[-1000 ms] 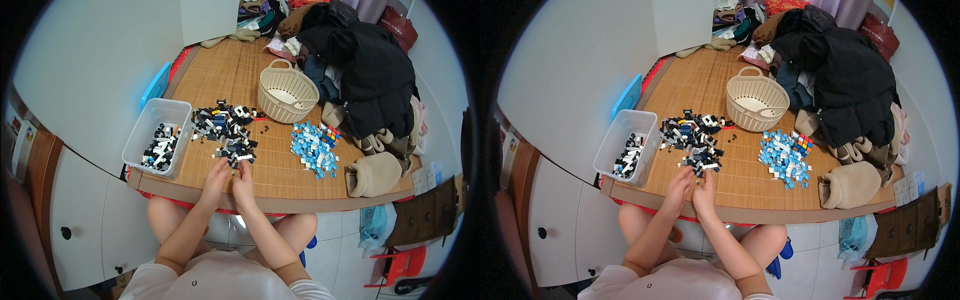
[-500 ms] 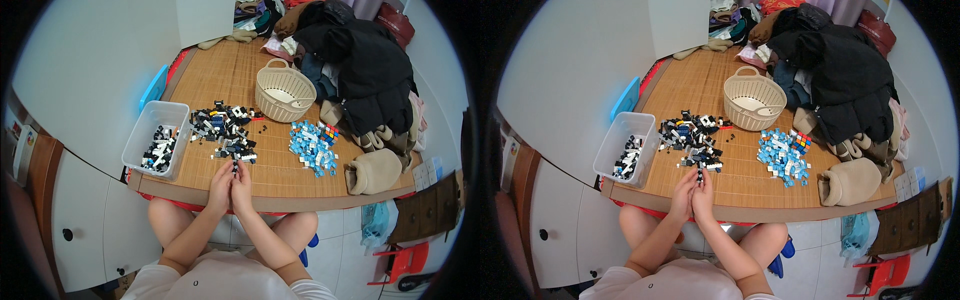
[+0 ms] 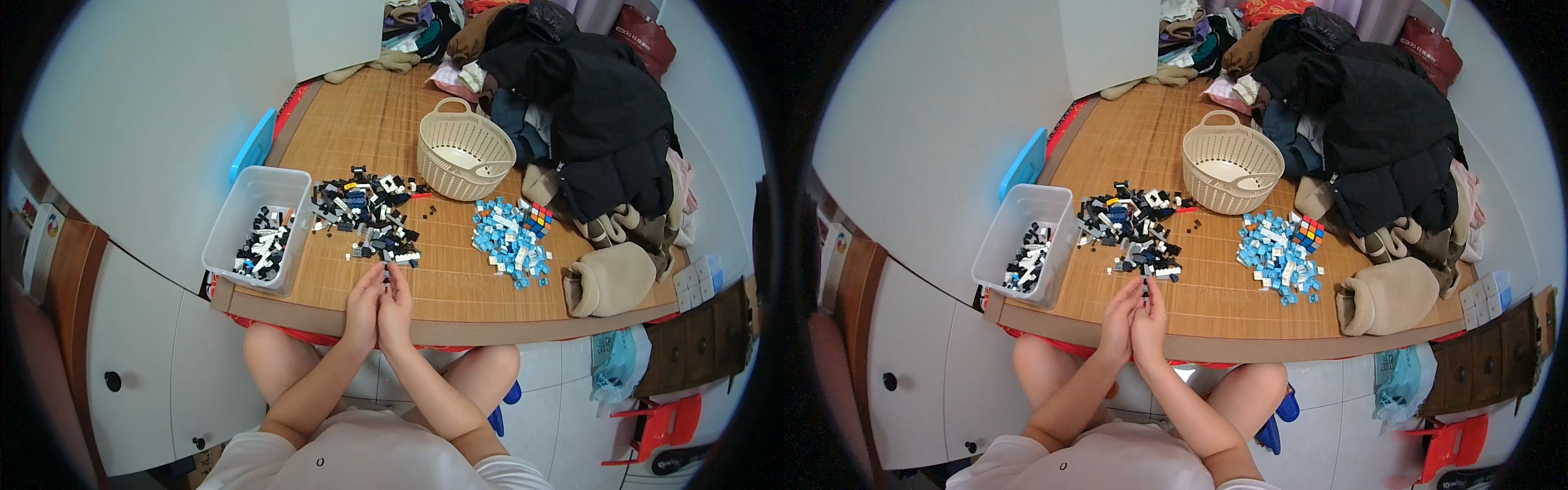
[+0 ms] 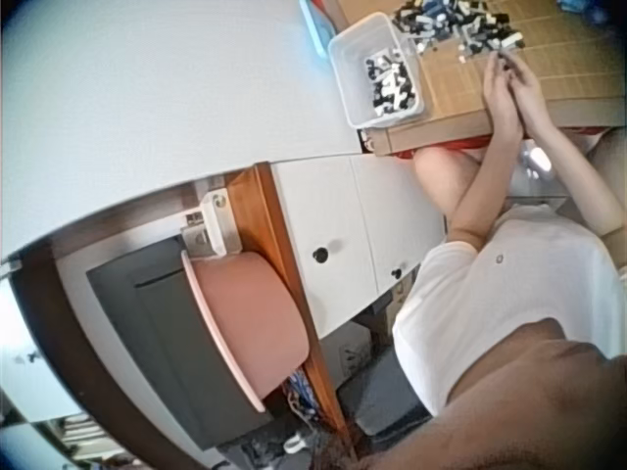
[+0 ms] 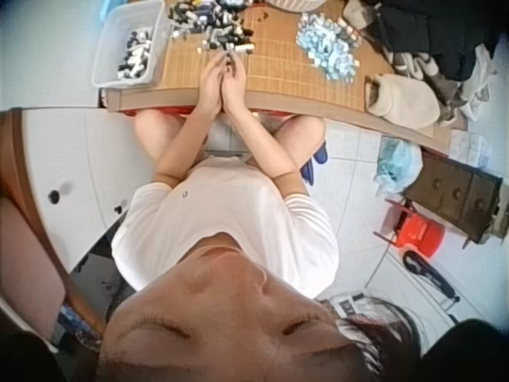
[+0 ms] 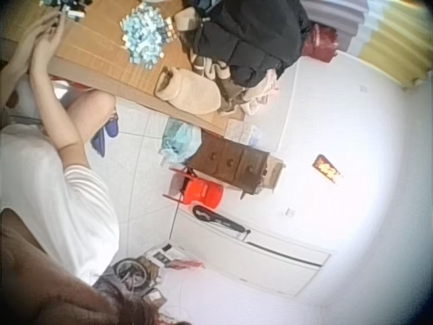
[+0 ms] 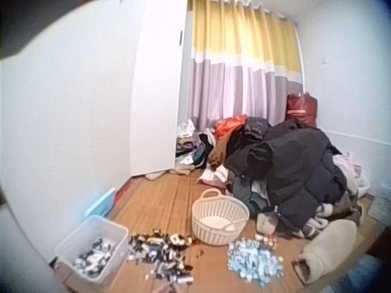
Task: The person sits cross-legged on a mat and assembles small plastic building blocks by hand. They pick up individual pieces from a pile on the mat and connect them to a growing structure, occasionally adjusting the orientation of the assembly.
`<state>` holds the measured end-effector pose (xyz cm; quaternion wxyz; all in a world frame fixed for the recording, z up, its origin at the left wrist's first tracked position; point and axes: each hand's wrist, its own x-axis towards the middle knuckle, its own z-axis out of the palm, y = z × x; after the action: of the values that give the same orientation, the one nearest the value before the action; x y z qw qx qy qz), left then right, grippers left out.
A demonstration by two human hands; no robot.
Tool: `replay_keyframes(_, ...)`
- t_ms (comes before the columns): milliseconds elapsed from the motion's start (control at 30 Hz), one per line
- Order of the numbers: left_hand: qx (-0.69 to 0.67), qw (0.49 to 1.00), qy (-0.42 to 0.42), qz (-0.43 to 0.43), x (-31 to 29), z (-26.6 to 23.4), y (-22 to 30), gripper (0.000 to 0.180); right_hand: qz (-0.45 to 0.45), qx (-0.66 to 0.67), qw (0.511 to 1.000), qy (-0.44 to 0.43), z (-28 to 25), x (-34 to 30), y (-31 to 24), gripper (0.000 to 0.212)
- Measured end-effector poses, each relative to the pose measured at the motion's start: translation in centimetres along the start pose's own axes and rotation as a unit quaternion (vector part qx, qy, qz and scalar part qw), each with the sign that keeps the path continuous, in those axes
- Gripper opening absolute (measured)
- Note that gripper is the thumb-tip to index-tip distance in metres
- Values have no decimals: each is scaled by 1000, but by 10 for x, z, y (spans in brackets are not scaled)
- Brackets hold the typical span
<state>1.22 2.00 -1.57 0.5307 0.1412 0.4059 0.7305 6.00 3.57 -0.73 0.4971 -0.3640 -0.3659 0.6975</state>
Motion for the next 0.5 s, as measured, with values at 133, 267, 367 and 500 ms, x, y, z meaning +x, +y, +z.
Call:
replay_keyframes(133,-3,1000,0,2,-3,2,1,44,-8,25,1000,-5,-1,-1,1,52)
replay_keyframes(267,-9,1000,2,9,-10,11,7,44,-15,50,999,-4,0,-5,-2,52)
replay_keyframes(367,-25,1000,-3,14,-10,8,6,45,-23,41,999,-12,0,-7,-4,52)
replay_keyframes(500,-48,999,-7,15,-14,12,10,45,-27,60,998,-5,2,-9,-6,56)
